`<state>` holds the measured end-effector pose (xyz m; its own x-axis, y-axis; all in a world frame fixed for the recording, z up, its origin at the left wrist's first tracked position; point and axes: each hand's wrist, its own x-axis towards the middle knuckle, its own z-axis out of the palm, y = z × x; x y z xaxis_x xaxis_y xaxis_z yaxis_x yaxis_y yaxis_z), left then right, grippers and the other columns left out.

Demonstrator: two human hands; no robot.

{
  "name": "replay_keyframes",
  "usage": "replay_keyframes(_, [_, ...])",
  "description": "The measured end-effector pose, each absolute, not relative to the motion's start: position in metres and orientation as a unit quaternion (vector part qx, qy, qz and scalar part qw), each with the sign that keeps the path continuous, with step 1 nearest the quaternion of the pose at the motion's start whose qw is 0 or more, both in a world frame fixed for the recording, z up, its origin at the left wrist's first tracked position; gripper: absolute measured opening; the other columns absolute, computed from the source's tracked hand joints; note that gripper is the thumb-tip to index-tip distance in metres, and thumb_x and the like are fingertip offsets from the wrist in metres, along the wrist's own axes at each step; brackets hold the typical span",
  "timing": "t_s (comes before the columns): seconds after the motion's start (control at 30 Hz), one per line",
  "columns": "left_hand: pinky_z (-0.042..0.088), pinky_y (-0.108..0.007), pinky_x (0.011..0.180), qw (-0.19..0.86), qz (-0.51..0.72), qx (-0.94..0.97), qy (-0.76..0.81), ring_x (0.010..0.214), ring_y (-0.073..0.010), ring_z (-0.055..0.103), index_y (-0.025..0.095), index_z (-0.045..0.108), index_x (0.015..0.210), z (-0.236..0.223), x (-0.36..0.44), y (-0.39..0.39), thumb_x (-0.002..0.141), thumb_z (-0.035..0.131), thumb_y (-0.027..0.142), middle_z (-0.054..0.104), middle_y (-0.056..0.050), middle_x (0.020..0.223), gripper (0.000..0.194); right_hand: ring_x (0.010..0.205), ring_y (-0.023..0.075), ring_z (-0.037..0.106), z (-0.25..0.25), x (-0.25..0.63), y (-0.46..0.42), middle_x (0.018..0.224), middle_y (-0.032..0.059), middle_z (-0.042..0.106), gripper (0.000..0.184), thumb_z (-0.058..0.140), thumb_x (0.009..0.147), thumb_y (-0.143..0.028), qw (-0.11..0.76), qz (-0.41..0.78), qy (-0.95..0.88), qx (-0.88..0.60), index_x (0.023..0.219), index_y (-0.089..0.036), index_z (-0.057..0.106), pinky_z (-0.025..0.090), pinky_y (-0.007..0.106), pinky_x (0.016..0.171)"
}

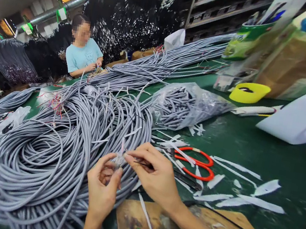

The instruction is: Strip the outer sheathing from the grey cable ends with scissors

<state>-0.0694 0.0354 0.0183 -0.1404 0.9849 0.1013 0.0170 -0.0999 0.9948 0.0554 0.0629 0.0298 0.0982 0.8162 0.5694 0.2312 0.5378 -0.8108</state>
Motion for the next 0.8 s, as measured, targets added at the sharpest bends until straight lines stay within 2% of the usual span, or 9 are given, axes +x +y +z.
replay_keyframes(0.17, [0.037,-0.017,0.041,0.39,0.554,0.493,0.546,0.046,-0.0074,0.047,0.016,0.064,0.094,0.011,-0.067,0.037,0.066,0.07,0.025,0.059,-0.001,0.069,0.03,0.048,0.0104,0.049,0.03,0.059,0.064,0.059,0.001,0.054,0.01,0.058,0.076,-0.019,0.634,0.231,-0.618,-0.403,0.069,-0.018,0.065,0.037,0.021,0.039])
replay_keyframes(0.27, [0.036,-0.018,0.041,0.367,0.55,0.509,0.551,0.046,-0.0082,0.045,0.016,0.066,0.093,0.01,-0.066,0.038,0.068,0.068,0.025,0.059,0.0,0.066,0.026,0.051,0.0112,0.053,0.029,0.057,0.061,0.06,0.0016,0.059,0.01,0.058,0.076,-0.016,0.637,0.226,-0.632,-0.38,0.071,-0.018,0.066,0.042,0.021,0.044])
replay_keyframes(0.37, [0.037,-0.02,0.044,0.315,0.548,0.552,0.543,0.048,-0.0094,0.044,0.015,0.067,0.072,0.012,-0.064,0.037,0.07,0.064,0.022,0.054,0.001,0.057,0.008,0.06,0.0128,0.061,0.03,0.053,0.057,0.067,0.0035,0.066,0.012,0.056,0.077,-0.012,0.623,0.228,-0.673,-0.328,0.074,-0.018,0.067,0.049,0.022,0.056])
replay_keyframes(0.43, [0.036,-0.019,0.045,0.27,0.556,0.563,0.549,0.047,-0.0095,0.043,0.015,0.06,0.052,0.014,-0.063,0.037,0.07,0.063,0.021,0.049,0.002,0.048,0.02,0.065,0.0131,0.064,0.03,0.051,0.054,0.072,0.0037,0.069,0.015,0.054,0.078,-0.01,0.61,0.232,-0.701,-0.288,0.077,-0.019,0.066,0.05,0.022,0.062])
replay_keyframes(0.5, [0.035,-0.019,0.041,0.265,0.567,0.543,0.56,0.041,-0.0087,0.042,0.015,0.053,0.045,0.015,-0.062,0.036,0.072,0.06,0.025,0.045,0.004,0.042,0.03,0.066,0.0128,0.064,0.03,0.051,0.05,0.076,0.0031,0.07,0.016,0.051,0.08,-0.011,0.612,0.231,-0.699,-0.289,0.081,-0.019,0.065,0.05,0.021,0.062])
replay_keyframes(0.67, [0.033,-0.02,0.029,0.306,0.6,0.473,0.567,0.027,-0.0072,0.037,0.016,0.052,0.053,0.017,-0.058,0.034,0.073,0.056,0.046,0.046,0.006,0.039,0.036,0.047,0.0111,0.06,0.023,0.051,0.047,0.074,0.0029,0.068,0.011,0.049,0.083,-0.017,0.6,0.223,-0.664,-0.387,0.09,-0.016,0.057,0.048,0.021,0.048])
replay_keyframes(0.8, [0.033,-0.017,0.031,0.273,0.629,0.448,0.574,0.028,-0.0057,0.038,0.016,0.052,0.061,0.016,-0.059,0.033,0.073,0.056,0.049,0.044,0.008,0.04,0.035,0.071,0.0196,0.067,0.016,0.047,0.048,0.084,0.0092,0.069,0.02,0.042,0.084,-0.015,0.543,0.161,-0.739,-0.365,0.094,-0.012,0.058,0.05,0.026,0.059])
